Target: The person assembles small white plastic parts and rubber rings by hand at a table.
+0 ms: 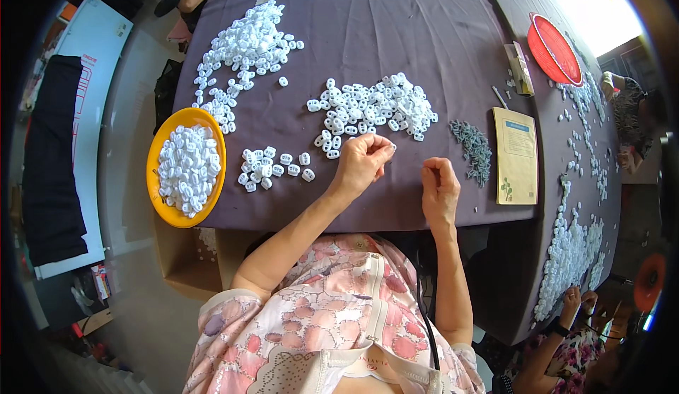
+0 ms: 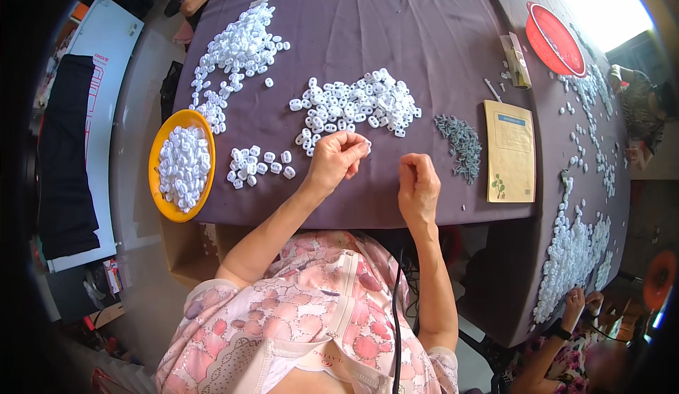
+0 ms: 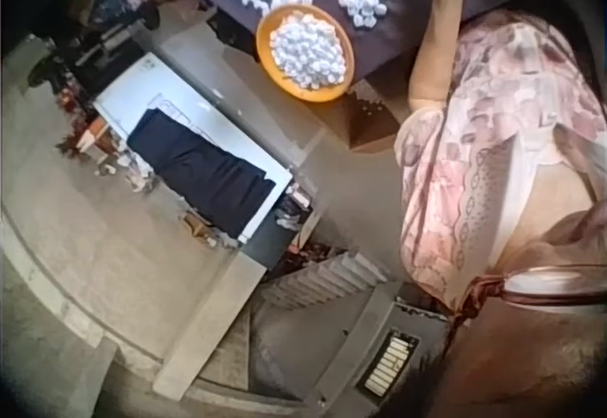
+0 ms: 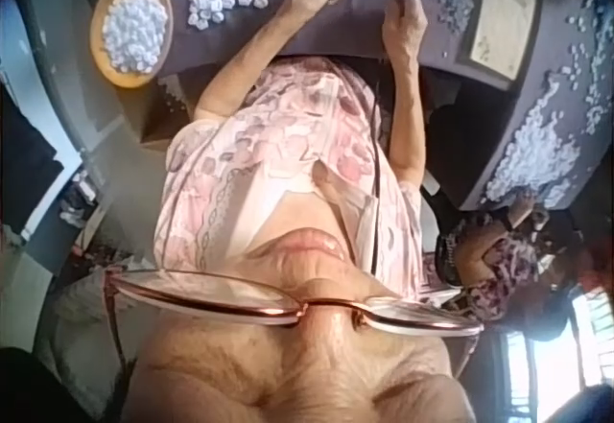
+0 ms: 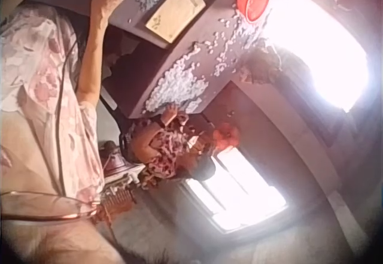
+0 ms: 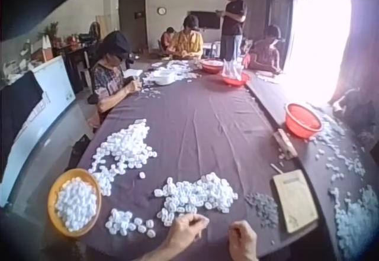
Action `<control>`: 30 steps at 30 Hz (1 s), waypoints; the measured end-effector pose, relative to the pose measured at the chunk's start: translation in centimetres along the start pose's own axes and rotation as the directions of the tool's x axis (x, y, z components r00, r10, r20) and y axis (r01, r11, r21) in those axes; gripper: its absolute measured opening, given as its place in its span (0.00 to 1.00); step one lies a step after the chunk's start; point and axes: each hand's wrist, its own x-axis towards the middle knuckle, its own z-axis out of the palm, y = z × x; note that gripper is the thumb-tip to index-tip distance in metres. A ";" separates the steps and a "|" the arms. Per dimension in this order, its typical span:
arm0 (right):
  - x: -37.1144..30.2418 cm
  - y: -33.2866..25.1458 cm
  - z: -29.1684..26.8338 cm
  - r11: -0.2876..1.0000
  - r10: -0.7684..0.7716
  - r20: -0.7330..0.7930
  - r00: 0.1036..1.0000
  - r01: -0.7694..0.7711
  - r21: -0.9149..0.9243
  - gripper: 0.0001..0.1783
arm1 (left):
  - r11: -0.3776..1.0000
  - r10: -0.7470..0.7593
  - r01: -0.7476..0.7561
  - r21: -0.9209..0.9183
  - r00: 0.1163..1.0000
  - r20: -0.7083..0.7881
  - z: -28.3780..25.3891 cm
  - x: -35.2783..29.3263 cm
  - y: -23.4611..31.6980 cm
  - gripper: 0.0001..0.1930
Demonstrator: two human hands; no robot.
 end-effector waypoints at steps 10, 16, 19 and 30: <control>-0.5 -3.0 2.0 0.926 0.137 0.175 0.975 -0.189 0.328 0.04 | 0.951 -0.122 0.135 -0.278 0.991 0.063 0.6 -2.9 0.1 0.05; -0.7 -2.6 2.0 0.913 0.053 0.150 0.987 -0.108 0.393 0.04 | 0.969 -0.031 0.055 -0.242 0.994 0.103 0.4 -3.0 -0.5 0.06; -0.8 -3.3 1.7 0.815 0.174 0.179 0.968 -0.243 0.526 0.05 | 0.961 -0.054 0.078 -0.267 0.994 0.096 0.4 -3.2 0.0 0.06; -0.7 -3.6 1.6 0.829 0.111 0.192 0.975 -0.198 0.524 0.06 | 0.989 0.007 0.010 -0.149 0.994 0.107 0.2 -3.5 0.5 0.04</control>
